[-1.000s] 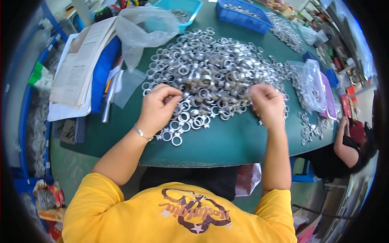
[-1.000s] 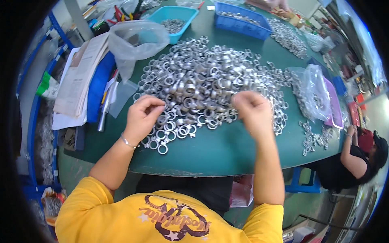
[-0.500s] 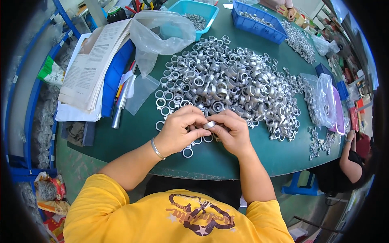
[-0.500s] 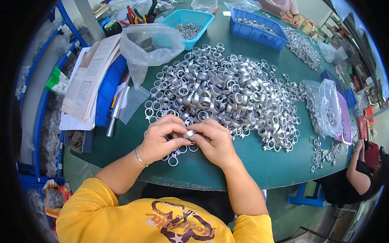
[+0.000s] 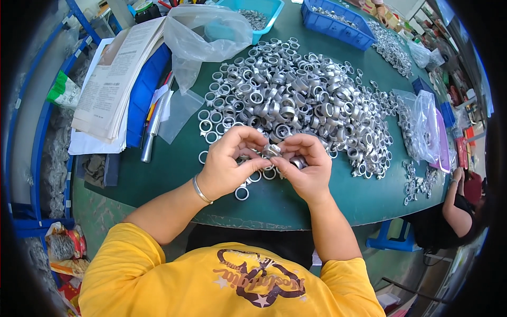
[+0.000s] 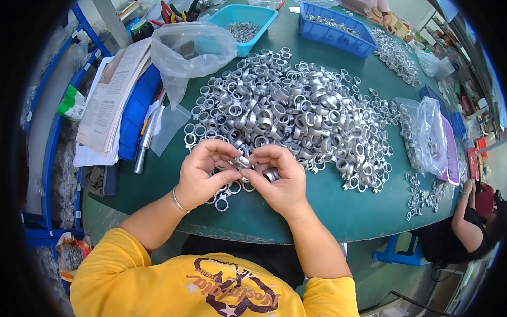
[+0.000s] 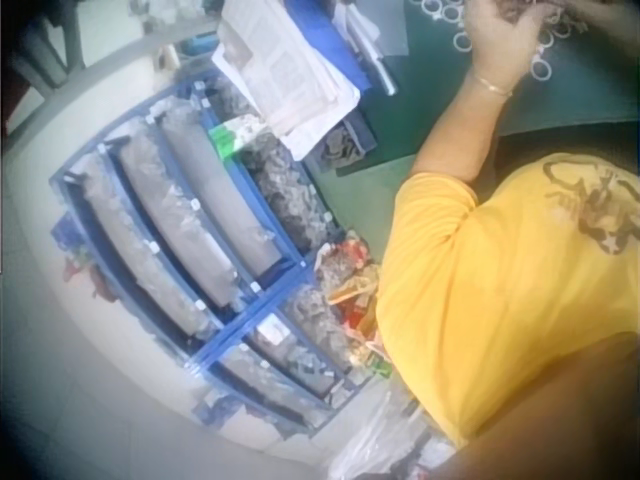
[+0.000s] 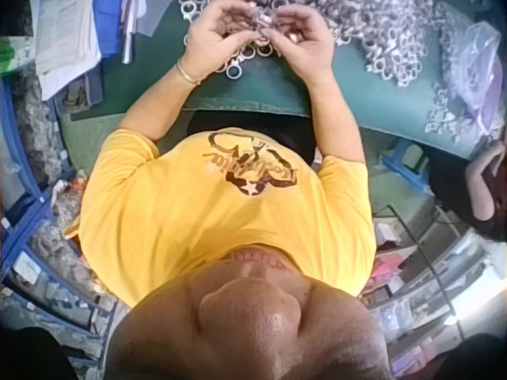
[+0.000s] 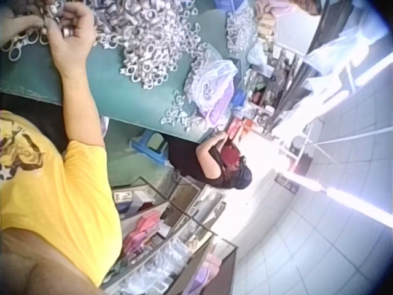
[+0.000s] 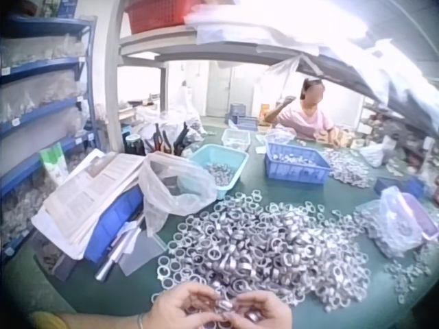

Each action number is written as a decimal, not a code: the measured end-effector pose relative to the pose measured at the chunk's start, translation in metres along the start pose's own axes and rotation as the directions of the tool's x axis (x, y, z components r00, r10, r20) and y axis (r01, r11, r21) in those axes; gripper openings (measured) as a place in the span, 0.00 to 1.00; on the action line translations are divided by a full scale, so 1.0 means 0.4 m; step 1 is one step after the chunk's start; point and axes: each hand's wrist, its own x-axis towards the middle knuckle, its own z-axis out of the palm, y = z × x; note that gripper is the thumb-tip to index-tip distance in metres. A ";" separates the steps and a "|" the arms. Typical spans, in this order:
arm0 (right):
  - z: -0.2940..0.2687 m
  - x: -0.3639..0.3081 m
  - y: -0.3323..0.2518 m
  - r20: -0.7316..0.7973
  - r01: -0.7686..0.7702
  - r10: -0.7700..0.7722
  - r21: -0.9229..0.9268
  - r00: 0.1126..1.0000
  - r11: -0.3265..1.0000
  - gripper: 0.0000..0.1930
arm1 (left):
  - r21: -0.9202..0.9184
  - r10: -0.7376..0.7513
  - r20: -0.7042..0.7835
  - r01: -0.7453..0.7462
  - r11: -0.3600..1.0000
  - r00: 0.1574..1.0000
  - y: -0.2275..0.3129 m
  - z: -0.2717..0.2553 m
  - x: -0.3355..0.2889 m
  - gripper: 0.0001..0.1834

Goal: The person picks up small metal rings and inserts round components into them by hand, handling them one at a time and placing the assembled units back on the table.

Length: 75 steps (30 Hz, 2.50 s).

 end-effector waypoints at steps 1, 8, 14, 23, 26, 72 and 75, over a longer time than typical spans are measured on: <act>0.002 0.000 0.001 -0.021 0.099 -0.099 0.013 0.995 0.995 0.19 | 0.142 -0.008 0.028 0.004 0.990 1.000 -0.003 -0.009 -0.001 0.11; 0.005 0.000 0.006 -0.017 0.156 -0.156 -0.025 0.988 0.987 0.18 | 0.359 0.228 0.117 -0.255 0.898 0.967 -0.001 -0.023 0.007 0.12; -0.010 0.002 0.011 0.051 -0.025 0.032 -0.133 0.998 0.991 0.09 | 0.373 0.277 0.092 -0.291 0.881 0.956 0.014 -0.007 0.004 0.10; -0.034 0.026 0.005 0.348 -0.566 0.448 0.548 0.824 0.615 0.13 | 0.753 0.249 0.100 -0.237 0.614 0.963 0.010 -0.046 0.027 0.11; -0.037 0.034 -0.001 0.374 -0.582 0.450 0.593 0.811 0.556 0.16 | 0.817 0.095 0.178 -0.201 0.541 0.979 0.012 -0.052 0.022 0.14; 0.001 0.012 -0.022 0.037 0.320 -0.330 -0.366 0.943 0.874 0.09 | -0.278 -0.344 0.139 0.370 0.886 0.929 0.007 -0.032 0.008 0.11; -0.001 0.013 -0.018 0.032 0.315 -0.327 -0.368 0.945 0.875 0.09 | -0.325 -0.356 0.152 0.387 0.863 0.922 0.008 -0.032 0.010 0.10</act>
